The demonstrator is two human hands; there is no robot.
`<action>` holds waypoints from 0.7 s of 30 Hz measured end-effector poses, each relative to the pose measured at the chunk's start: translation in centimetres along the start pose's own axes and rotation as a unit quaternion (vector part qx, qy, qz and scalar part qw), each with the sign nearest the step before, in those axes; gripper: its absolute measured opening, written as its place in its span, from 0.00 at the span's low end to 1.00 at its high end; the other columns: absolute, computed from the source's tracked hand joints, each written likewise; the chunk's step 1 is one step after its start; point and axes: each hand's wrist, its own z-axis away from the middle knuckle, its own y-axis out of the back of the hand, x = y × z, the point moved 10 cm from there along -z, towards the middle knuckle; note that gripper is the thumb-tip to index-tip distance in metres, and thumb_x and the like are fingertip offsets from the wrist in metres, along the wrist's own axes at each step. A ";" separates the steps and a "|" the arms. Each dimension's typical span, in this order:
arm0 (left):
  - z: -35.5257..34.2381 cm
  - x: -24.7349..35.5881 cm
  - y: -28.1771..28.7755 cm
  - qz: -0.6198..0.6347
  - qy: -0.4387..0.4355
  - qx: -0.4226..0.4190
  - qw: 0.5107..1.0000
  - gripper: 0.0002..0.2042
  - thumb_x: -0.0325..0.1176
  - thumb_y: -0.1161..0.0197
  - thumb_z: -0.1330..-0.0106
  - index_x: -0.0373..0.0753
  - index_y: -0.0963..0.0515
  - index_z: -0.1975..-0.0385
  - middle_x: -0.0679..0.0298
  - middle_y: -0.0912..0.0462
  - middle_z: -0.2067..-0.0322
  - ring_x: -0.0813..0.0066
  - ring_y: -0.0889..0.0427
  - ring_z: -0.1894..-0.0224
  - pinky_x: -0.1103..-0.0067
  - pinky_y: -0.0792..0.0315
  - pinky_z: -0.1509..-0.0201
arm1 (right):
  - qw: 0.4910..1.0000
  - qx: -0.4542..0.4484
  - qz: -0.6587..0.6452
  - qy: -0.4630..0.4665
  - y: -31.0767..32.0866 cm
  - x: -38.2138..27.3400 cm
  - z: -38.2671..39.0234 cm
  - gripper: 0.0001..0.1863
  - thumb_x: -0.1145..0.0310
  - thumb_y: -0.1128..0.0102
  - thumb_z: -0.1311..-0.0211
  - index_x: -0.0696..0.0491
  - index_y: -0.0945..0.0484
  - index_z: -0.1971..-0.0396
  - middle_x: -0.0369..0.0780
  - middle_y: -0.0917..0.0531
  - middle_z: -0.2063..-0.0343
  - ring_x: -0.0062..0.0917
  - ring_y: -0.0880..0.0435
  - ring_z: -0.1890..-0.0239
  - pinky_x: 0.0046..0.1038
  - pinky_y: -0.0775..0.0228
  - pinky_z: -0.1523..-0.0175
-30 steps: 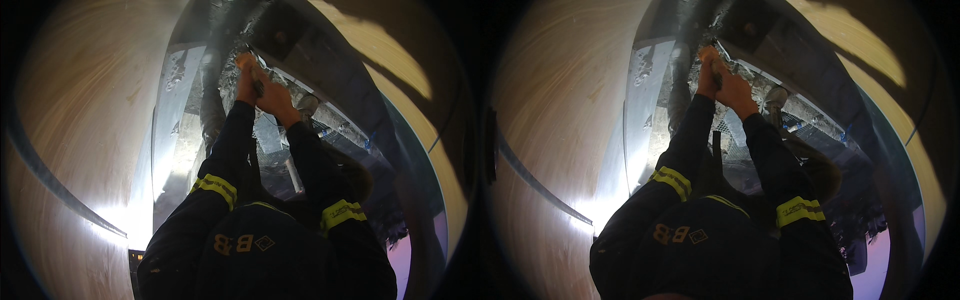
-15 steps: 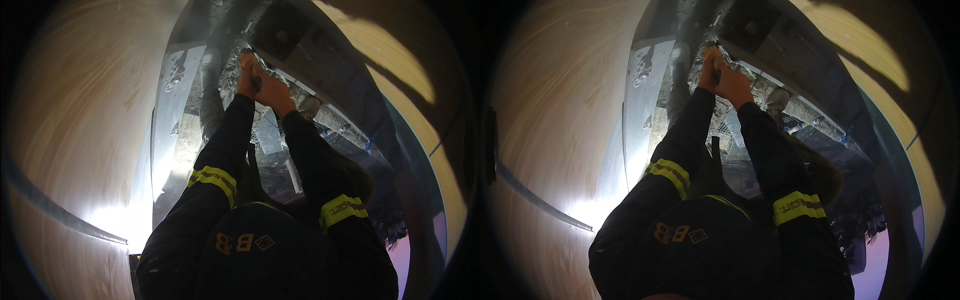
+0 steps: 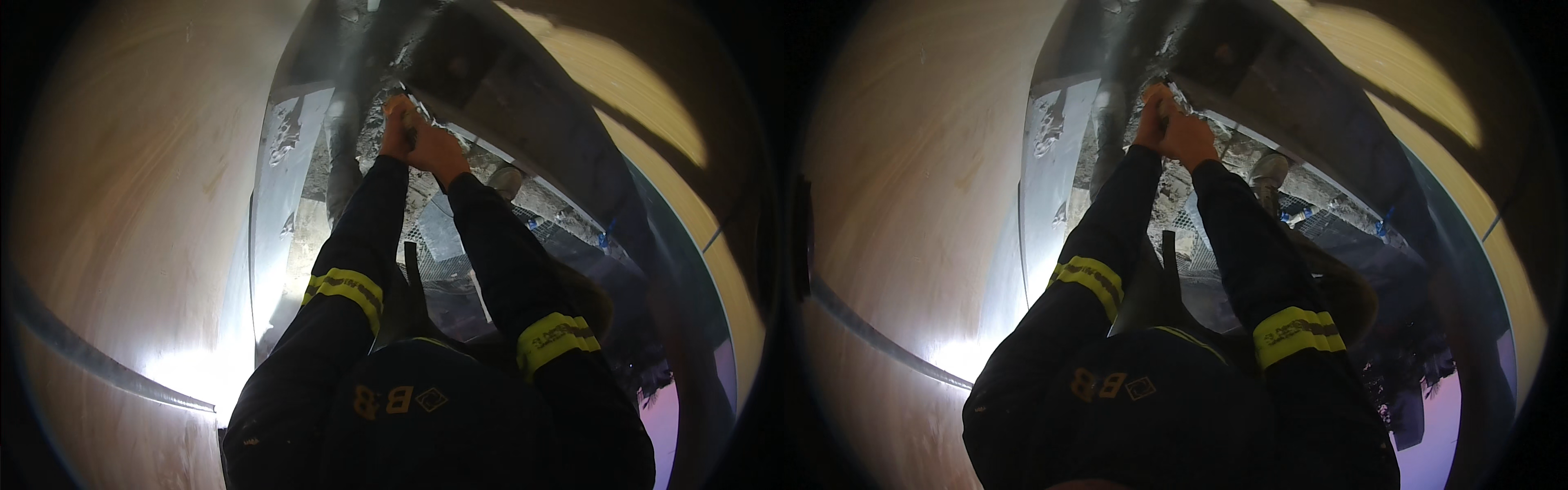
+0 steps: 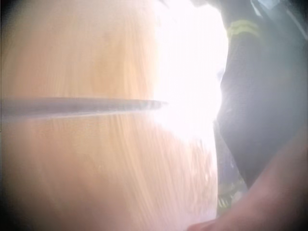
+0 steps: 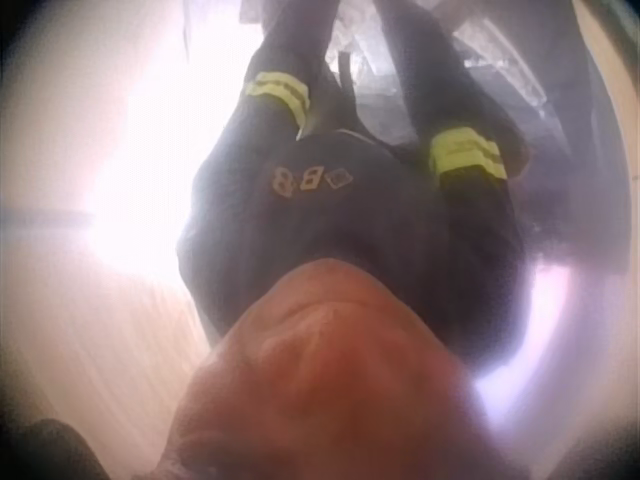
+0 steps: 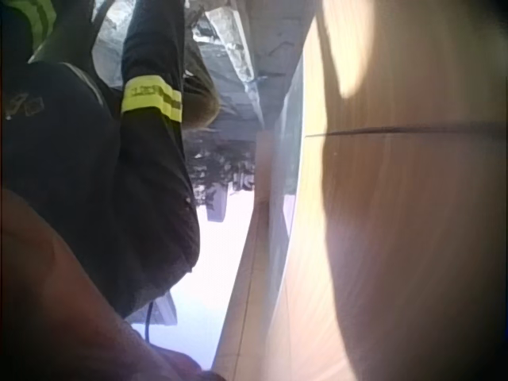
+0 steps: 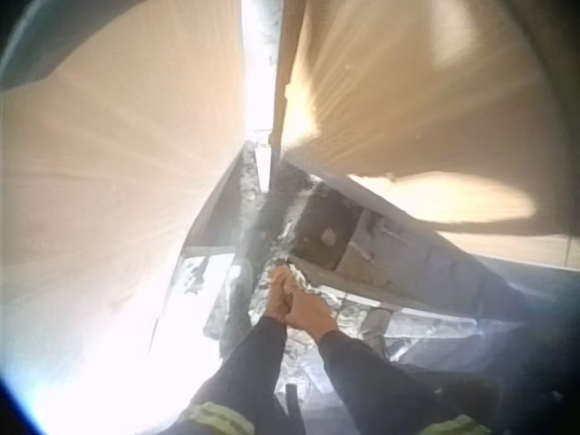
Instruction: The person uses a handheld cutting tool to cut through a concrete ceiling slab, creating a rectangular opening. After cutting, the person removes debris and climbs through the opening into the space above.
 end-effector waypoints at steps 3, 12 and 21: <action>0.1 -1.8 -1.1 -0.001 0.021 0.008 1.000 0.17 0.52 0.41 0.23 0.45 0.22 0.51 0.65 0.18 0.62 0.71 0.15 0.61 0.72 0.18 0.56 | 1.000 -0.010 0.008 -0.024 -0.5 2.0 -0.3 0.50 0.48 0.24 0.48 0.41 0.35 0.23 0.51 0.11 0.49 0.48 0.11 0.46 0.46 0.19 0.42; -1.8 -2.2 2.0 -0.020 -0.056 -0.010 0.998 0.20 0.54 0.38 0.25 0.44 0.22 0.47 0.65 0.19 0.59 0.73 0.16 0.57 0.72 0.20 0.52 | 0.999 -0.022 0.033 0.004 -1.6 1.6 -1.2 0.51 0.49 0.25 0.47 0.40 0.38 0.22 0.50 0.11 0.49 0.49 0.10 0.49 0.47 0.19 0.43; 2.1 1.7 -0.6 0.040 -0.024 0.036 0.998 0.22 0.55 0.38 0.25 0.41 0.21 0.49 0.63 0.17 0.60 0.69 0.15 0.60 0.72 0.19 0.55 | 0.999 -0.031 0.036 0.025 -0.1 -2.1 0.0 0.54 0.56 0.27 0.47 0.38 0.44 0.19 0.54 0.10 0.56 0.51 0.10 0.51 0.49 0.19 0.46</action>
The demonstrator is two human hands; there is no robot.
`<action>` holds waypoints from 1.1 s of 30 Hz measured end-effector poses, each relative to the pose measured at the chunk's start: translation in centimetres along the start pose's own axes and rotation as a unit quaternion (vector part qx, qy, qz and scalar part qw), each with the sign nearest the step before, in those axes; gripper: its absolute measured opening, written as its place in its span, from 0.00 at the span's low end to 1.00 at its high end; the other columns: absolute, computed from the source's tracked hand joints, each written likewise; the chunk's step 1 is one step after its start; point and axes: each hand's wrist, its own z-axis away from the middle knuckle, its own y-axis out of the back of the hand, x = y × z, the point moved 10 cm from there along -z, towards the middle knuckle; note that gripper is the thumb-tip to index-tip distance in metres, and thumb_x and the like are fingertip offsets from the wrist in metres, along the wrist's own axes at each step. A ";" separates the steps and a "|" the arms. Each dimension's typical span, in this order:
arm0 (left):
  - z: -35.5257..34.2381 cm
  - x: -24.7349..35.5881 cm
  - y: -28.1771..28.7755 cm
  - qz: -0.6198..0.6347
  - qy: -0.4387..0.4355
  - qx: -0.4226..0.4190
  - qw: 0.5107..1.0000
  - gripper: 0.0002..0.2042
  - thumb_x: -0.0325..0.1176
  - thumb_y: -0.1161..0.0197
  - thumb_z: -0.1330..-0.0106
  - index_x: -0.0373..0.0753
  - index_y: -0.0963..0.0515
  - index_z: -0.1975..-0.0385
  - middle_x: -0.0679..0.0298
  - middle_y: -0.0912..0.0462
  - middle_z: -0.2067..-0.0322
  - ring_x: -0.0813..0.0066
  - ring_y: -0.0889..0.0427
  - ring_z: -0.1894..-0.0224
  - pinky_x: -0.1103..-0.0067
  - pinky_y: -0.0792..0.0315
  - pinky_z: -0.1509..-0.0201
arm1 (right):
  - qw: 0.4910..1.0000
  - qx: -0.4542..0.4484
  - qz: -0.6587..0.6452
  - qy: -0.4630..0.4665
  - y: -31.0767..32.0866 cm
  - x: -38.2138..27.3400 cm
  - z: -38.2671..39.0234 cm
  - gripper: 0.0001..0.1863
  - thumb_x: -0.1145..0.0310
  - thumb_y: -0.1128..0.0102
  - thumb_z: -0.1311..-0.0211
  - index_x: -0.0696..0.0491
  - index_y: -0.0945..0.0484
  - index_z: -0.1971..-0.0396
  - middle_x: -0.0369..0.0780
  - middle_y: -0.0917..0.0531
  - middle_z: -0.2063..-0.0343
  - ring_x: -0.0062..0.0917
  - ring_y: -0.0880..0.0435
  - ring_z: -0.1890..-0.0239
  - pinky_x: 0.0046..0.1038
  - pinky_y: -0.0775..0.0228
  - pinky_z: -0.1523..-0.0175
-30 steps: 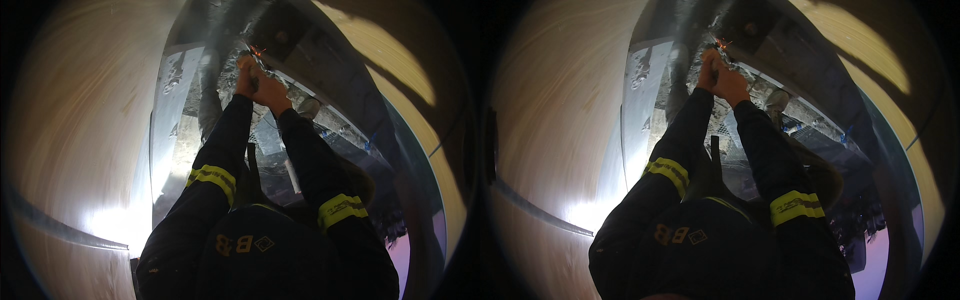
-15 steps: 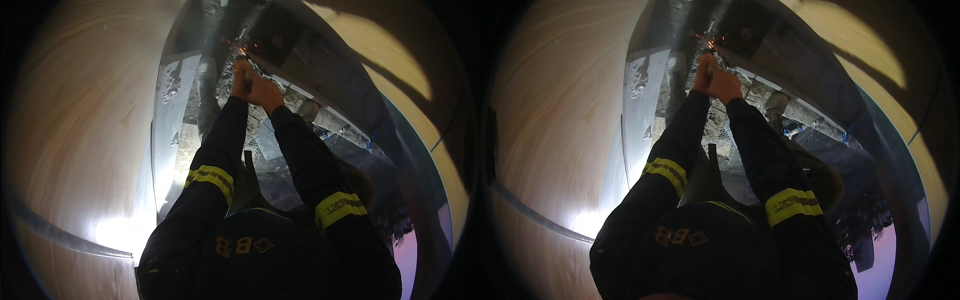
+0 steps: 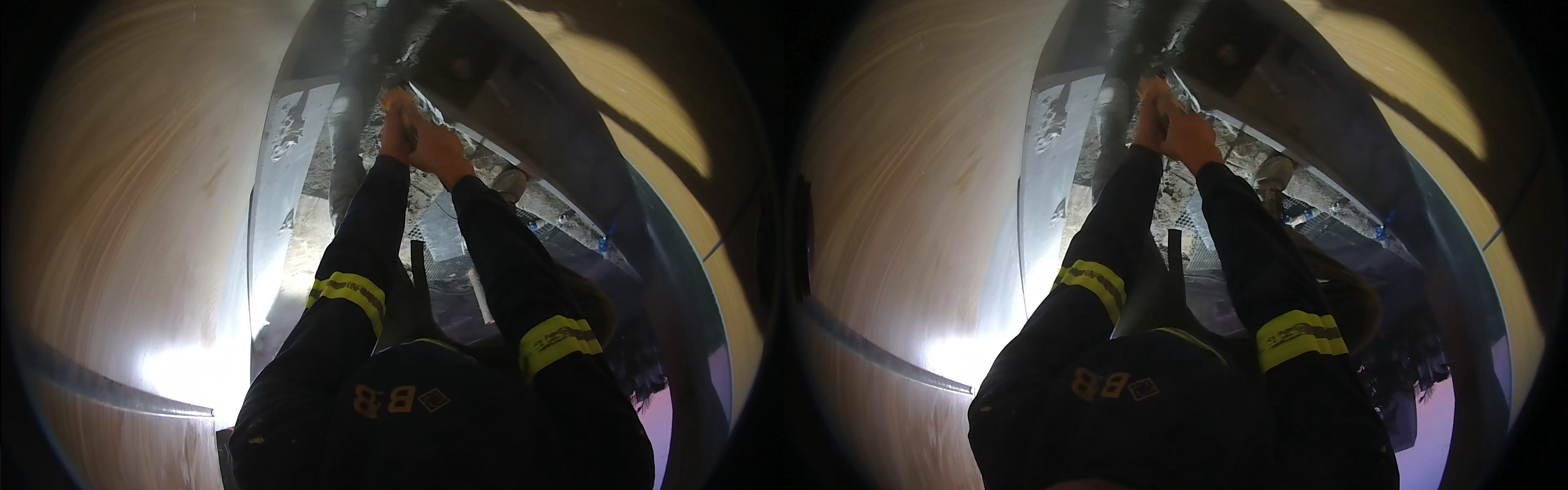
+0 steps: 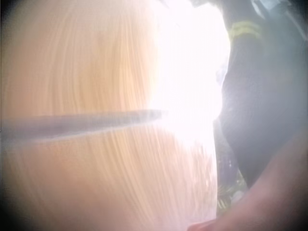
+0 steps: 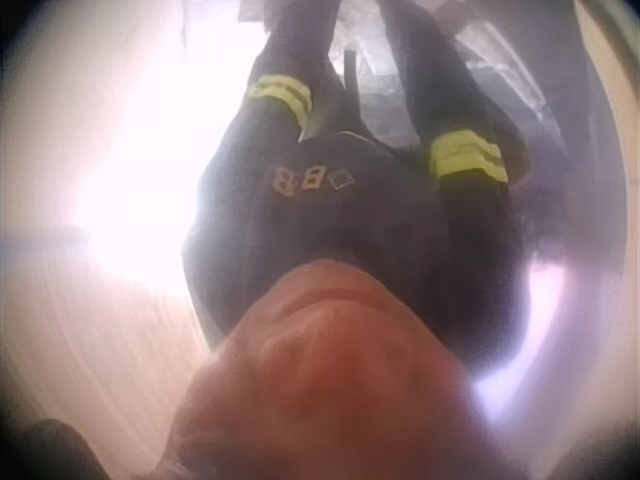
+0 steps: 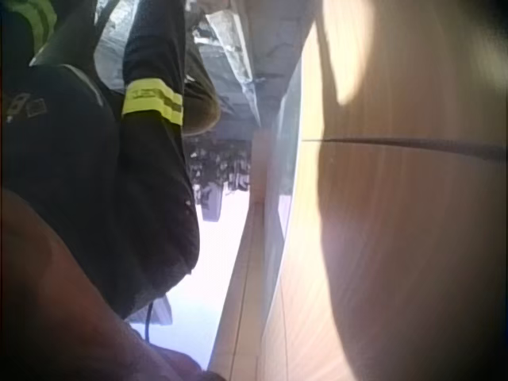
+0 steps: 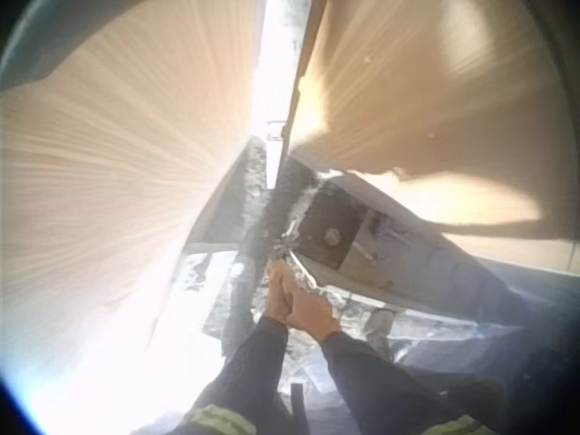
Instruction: The person uses a handheld cutting tool to cut through a concrete ceiling slab, creating a rectangular opening. After cutting, the person removes debris and climbs through the opening into the space above.
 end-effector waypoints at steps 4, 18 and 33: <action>5.2 3.6 -2.4 -0.101 -0.033 0.054 0.993 0.21 0.52 0.41 0.21 0.40 0.21 0.44 0.61 0.16 0.54 0.70 0.14 0.53 0.72 0.18 0.49 | 0.998 0.022 -0.050 -0.019 0.0 -0.9 2.6 0.56 0.60 0.27 0.48 0.47 0.48 0.19 0.57 0.11 0.57 0.54 0.11 0.52 0.50 0.19 0.46; 21.0 7.6 -3.7 -0.475 -0.179 -0.126 0.852 0.18 0.32 0.35 0.25 0.38 0.23 0.37 0.56 0.15 0.46 0.62 0.13 0.45 0.70 0.20 0.41 | 0.977 0.056 -0.201 -0.040 3.5 -8.4 20.1 0.60 0.67 0.27 0.52 0.58 0.53 0.20 0.63 0.15 0.51 0.60 0.14 0.48 0.49 0.19 0.43; 32.1 6.3 -11.2 -0.437 0.080 -0.119 0.888 0.33 0.51 0.37 0.23 0.26 0.31 0.32 0.55 0.17 0.42 0.66 0.17 0.41 0.70 0.24 0.35 | 0.790 0.126 -0.595 -0.081 -1.8 -9.2 25.6 0.23 0.67 0.23 0.53 0.61 0.18 0.56 0.39 0.13 0.66 0.24 0.14 0.65 0.28 0.22 0.59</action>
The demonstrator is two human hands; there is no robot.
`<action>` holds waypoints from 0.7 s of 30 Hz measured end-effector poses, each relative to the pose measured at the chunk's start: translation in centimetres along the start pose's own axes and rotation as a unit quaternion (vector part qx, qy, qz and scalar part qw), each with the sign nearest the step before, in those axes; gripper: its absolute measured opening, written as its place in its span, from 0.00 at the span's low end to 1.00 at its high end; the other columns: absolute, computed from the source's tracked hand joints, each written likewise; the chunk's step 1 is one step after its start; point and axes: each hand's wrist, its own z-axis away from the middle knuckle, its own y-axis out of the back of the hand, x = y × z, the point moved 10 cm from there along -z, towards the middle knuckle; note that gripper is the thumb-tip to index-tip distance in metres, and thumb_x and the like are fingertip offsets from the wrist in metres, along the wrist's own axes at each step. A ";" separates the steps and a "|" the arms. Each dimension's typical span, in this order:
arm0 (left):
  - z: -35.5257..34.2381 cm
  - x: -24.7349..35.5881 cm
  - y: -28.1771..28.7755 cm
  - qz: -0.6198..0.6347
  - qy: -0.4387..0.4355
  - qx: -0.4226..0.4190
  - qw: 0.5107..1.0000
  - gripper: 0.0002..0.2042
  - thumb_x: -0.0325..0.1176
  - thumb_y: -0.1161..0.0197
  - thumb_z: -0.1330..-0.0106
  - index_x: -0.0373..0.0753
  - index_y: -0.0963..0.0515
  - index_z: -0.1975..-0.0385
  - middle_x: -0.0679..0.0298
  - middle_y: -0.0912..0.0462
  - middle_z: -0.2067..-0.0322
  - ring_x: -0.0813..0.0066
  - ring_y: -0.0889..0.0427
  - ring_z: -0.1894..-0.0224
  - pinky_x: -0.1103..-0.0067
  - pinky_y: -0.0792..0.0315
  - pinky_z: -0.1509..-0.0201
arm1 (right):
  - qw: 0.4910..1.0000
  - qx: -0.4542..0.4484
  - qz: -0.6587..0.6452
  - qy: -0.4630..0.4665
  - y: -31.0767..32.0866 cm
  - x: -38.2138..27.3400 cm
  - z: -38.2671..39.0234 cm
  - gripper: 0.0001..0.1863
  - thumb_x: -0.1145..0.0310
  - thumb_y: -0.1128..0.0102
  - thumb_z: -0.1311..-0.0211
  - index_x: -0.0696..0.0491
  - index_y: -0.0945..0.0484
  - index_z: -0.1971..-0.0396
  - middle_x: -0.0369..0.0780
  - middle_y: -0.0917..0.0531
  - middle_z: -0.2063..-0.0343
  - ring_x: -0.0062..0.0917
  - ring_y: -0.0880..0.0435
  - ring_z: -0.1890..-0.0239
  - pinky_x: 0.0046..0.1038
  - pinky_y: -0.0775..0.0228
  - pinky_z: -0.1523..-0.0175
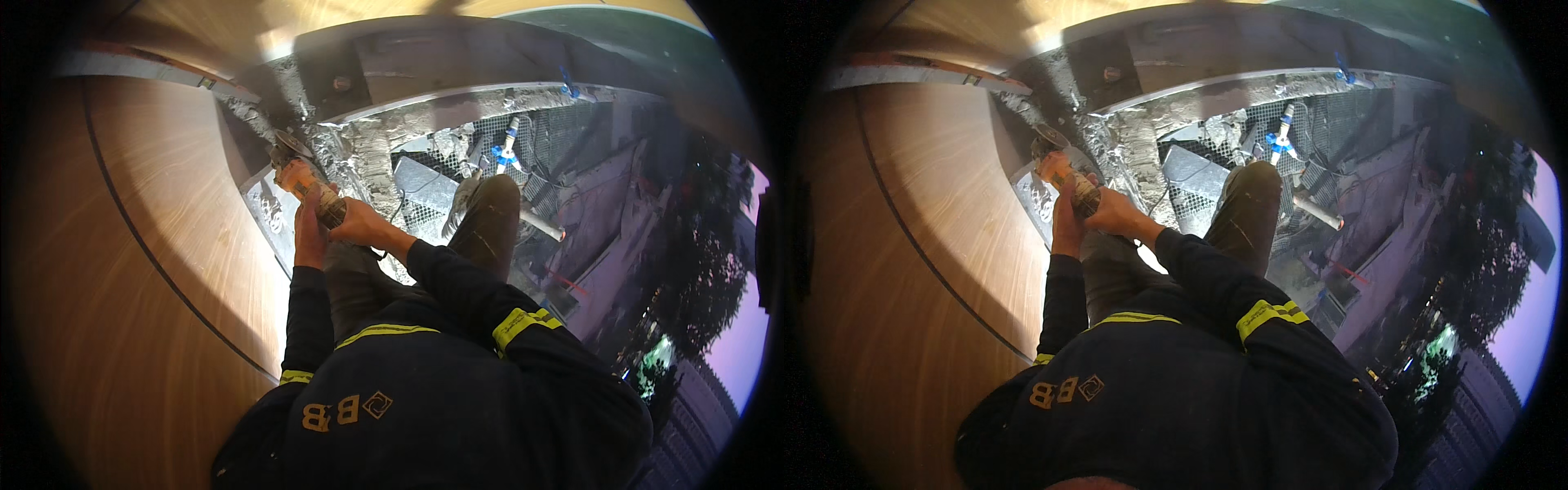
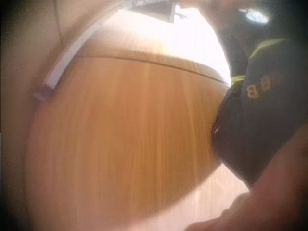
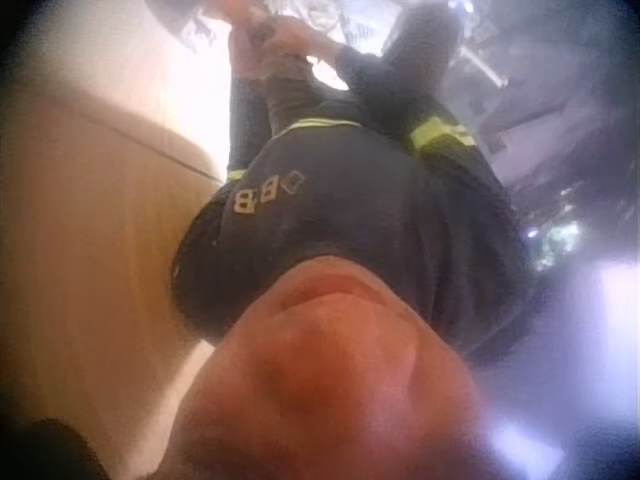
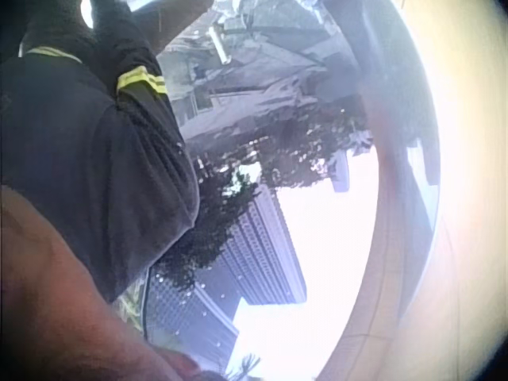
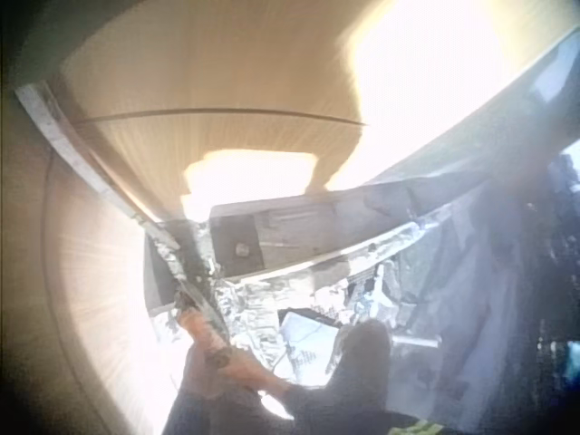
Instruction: The person uses a handheld cutting tool to cut through a concrete ceiling slab, creating a rectangular opening. After cutting, the person removes debris and climbs through the opening into the space above.
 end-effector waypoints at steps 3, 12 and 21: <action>0.9 0.4 -0.5 -0.087 -0.003 -0.012 0.996 0.35 0.57 0.41 0.22 0.30 0.30 0.31 0.54 0.18 0.37 0.66 0.19 0.36 0.66 0.27 0.33 | 0.999 0.020 -0.037 0.032 1.2 0.1 1.7 0.25 0.68 0.23 0.54 0.61 0.19 0.55 0.39 0.13 0.68 0.24 0.14 0.67 0.28 0.22 0.60; 2.6 1.4 7.2 -0.286 0.038 -0.019 0.957 0.34 0.60 0.48 0.21 0.38 0.28 0.28 0.50 0.20 0.34 0.58 0.22 0.31 0.58 0.36 0.27 | 0.890 0.192 -0.414 0.004 14.9 4.9 9.8 0.18 0.74 0.29 0.44 0.61 0.23 0.54 0.42 0.15 0.70 0.26 0.13 0.72 0.29 0.19 0.66; 5.1 -3.0 7.5 -0.581 -0.072 0.145 0.797 0.24 0.39 0.35 0.25 0.30 0.23 0.35 0.50 0.14 0.43 0.58 0.14 0.43 0.70 0.22 0.41 | 0.731 0.358 -0.581 -0.005 34.5 24.2 9.4 0.11 0.70 0.27 0.40 0.58 0.21 0.63 0.40 0.17 0.76 0.29 0.14 0.75 0.33 0.20 0.71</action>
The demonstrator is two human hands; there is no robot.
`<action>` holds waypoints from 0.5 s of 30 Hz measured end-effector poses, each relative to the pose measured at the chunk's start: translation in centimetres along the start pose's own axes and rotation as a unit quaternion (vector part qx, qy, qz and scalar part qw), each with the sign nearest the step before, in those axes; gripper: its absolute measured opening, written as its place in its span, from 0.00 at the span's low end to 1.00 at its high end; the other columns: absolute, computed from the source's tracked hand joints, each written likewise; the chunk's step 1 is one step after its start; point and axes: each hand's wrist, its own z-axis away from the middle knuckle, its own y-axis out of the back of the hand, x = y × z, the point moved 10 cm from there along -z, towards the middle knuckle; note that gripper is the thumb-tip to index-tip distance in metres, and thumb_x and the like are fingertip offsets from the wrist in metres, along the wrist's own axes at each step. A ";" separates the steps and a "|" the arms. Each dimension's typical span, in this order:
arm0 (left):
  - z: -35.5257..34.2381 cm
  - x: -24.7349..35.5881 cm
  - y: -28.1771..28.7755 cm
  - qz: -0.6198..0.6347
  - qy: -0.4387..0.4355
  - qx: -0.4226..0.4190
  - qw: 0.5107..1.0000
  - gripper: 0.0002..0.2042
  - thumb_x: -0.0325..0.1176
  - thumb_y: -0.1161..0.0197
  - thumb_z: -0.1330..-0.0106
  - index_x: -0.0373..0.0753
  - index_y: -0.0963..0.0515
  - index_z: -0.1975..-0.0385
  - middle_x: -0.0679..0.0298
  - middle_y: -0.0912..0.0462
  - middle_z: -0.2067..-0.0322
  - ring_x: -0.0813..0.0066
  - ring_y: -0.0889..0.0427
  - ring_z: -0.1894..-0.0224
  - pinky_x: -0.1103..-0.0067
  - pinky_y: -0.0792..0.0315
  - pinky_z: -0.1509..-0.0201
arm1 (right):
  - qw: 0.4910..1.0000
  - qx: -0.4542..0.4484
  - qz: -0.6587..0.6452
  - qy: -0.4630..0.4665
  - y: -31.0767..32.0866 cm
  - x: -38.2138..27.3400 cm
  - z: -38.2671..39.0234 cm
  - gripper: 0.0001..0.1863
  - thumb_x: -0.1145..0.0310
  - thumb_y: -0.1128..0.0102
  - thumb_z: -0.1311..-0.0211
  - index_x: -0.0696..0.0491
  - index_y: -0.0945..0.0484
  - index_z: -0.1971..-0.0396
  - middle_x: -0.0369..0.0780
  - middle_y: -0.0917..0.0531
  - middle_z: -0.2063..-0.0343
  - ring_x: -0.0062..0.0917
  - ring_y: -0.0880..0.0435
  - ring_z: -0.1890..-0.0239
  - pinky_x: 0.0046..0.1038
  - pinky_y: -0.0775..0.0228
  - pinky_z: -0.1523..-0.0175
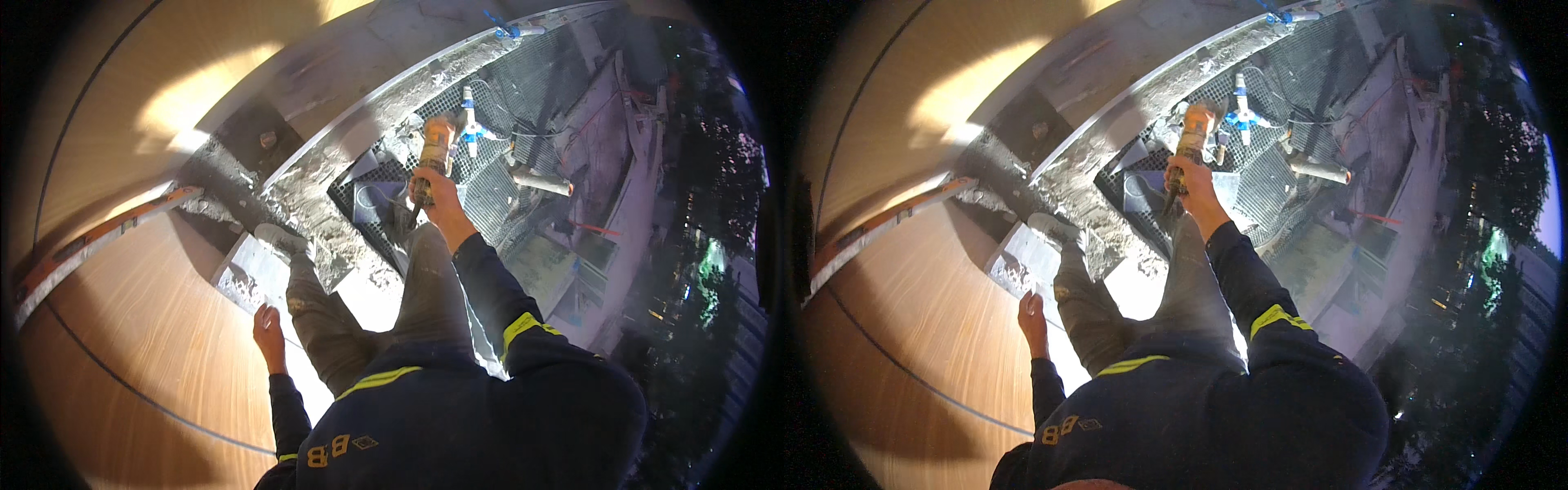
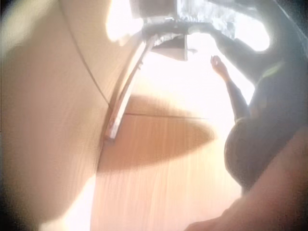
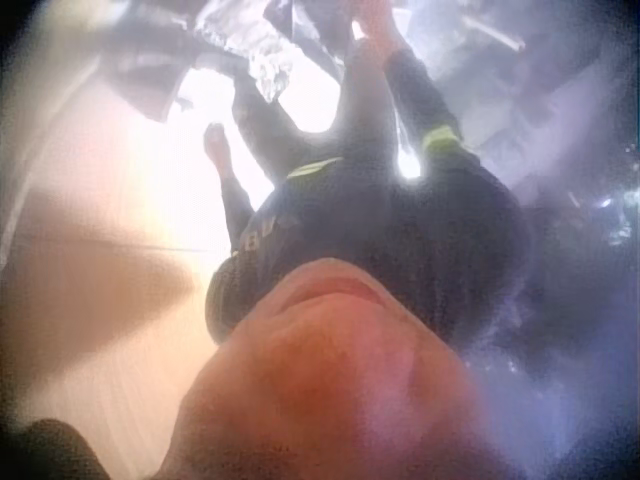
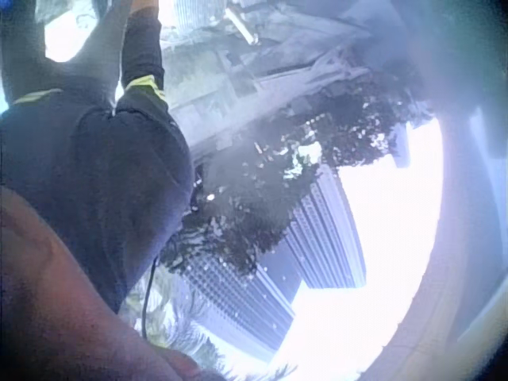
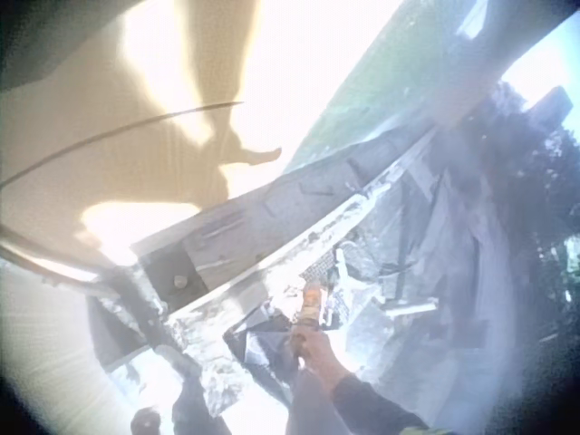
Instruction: The person uses a handheld cutting tool to cut through a concrete ceiling slab, creating a rectangular opening. After cutting, the person removes debris and climbs through the opening into the space above.
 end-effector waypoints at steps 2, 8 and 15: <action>-0.6 1.5 -1.6 -0.087 -0.028 0.079 0.993 0.24 0.37 0.34 0.26 0.31 0.23 0.35 0.50 0.13 0.48 0.59 0.14 0.48 0.69 0.21 0.47 | 1.000 0.017 -0.018 -0.008 3.9 0.5 -5.9 0.13 0.66 0.28 0.36 0.57 0.22 0.61 0.41 0.18 0.75 0.29 0.16 0.77 0.33 0.20 0.72; -1.4 6.8 -14.2 -0.385 -0.209 0.070 0.896 0.35 0.38 0.30 0.36 0.37 0.31 0.28 0.45 0.23 0.42 0.46 0.25 0.38 0.55 0.32 0.34 | 0.997 0.051 0.010 -0.060 12.5 8.7 -24.7 0.14 0.65 0.26 0.38 0.57 0.22 0.63 0.42 0.19 0.76 0.32 0.17 0.80 0.35 0.25 0.76; -2.7 4.4 -21.3 -0.433 -0.176 0.143 0.872 0.39 0.38 0.28 0.41 0.40 0.32 0.26 0.46 0.26 0.35 0.45 0.29 0.31 0.52 0.39 0.26 | 0.978 0.165 0.127 0.017 22.0 9.7 -46.2 0.16 0.67 0.23 0.44 0.59 0.18 0.60 0.41 0.19 0.72 0.31 0.18 0.76 0.37 0.27 0.76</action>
